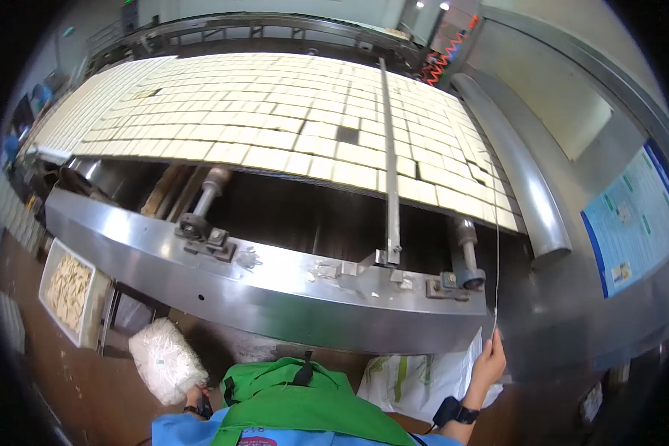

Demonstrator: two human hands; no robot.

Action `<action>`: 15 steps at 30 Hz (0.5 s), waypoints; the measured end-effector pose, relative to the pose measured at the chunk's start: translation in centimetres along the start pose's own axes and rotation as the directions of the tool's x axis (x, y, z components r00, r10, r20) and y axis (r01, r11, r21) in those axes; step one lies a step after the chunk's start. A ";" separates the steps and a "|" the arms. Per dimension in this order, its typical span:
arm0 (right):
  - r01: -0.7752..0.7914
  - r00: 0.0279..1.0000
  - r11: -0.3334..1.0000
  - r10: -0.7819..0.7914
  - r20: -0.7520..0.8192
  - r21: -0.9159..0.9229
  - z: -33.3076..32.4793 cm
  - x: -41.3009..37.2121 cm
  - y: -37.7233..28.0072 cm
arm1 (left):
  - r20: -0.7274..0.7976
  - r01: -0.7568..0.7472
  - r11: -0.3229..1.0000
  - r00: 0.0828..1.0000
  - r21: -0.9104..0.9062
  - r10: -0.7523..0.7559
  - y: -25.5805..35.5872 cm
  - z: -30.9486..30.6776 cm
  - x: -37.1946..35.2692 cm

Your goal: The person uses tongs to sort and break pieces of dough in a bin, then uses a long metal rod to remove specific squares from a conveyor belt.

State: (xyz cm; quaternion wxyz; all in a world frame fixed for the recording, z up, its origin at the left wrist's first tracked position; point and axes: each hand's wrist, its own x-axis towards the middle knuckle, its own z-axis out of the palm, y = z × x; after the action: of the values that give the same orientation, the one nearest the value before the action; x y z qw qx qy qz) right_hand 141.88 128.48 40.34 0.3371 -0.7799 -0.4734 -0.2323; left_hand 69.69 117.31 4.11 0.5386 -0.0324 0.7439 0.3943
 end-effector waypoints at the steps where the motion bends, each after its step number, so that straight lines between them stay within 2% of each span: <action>1: 0.027 1.000 0.999 -0.027 0.005 0.025 0.6 -0.1 0.6 | -0.038 -0.023 0.999 0.999 0.030 0.024 0.0 0.5 -0.4; 2: -0.016 1.000 0.973 0.011 0.023 0.230 1.2 -0.3 0.9 | -0.003 -0.064 0.993 0.998 0.095 0.065 -0.2 0.2 2.1; 3: -0.066 0.997 0.903 0.047 0.054 0.424 2.1 -0.3 1.1 | 0.176 -0.073 0.986 0.979 -0.150 0.100 0.2 1.2 3.7; 4: -0.044 0.998 0.894 0.020 0.058 0.446 2.8 -0.2 1.0 | 0.106 -0.111 0.992 0.987 -0.059 0.117 1.4 2.3 2.2; 5: -0.343 0.933 0.738 0.199 0.299 0.580 3.2 -0.1 0.7 | 0.041 -0.137 0.990 0.990 0.039 0.136 3.1 4.0 0.6; 6: -0.449 0.885 0.660 0.233 0.404 0.603 3.8 0.6 -0.7 | 0.032 -0.138 0.990 0.990 0.017 0.137 4.1 5.1 -0.3; 8: -0.652 0.748 0.486 0.289 0.597 0.582 5.1 2.0 -3.8 | 0.118 -0.365 0.928 0.927 0.077 0.355 6.7 5.9 -1.4; 9: -0.487 0.856 0.618 0.195 0.479 0.617 7.1 3.2 -4.3 | 0.096 -0.360 0.912 0.933 0.194 0.348 9.2 7.0 -4.5; 10: -0.302 0.930 0.722 0.082 0.357 0.622 8.8 4.7 -5.4 | 0.095 -0.366 0.910 0.931 0.196 0.354 10.2 7.5 -4.8; 12: -0.083 0.972 0.877 -0.034 0.234 0.473 9.2 8.2 -10.7 | 0.103 -0.446 0.870 0.895 0.209 0.434 11.1 6.4 -4.1; 13: -0.128 0.963 0.899 0.012 0.270 0.418 10.2 9.8 -12.5 | 0.127 -0.449 0.859 0.894 0.246 0.430 11.3 5.4 -3.1; 14: -0.166 0.953 0.911 0.049 0.299 0.377 10.5 9.2 -16.3 | 0.114 -0.434 0.854 0.901 0.287 0.419 11.6 0.7 -1.2; 15: -0.146 0.958 0.919 0.039 0.286 0.365 11.7 11.3 -17.4 | 0.065 -0.451 0.863 0.891 0.228 0.449 11.3 0.4 -0.1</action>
State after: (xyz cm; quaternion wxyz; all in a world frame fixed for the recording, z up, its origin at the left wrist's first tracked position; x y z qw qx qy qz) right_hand 131.83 149.45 45.56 0.4250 -0.7454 -0.5135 -0.0096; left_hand 64.69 125.25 10.37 0.4352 0.2083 0.7700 0.4175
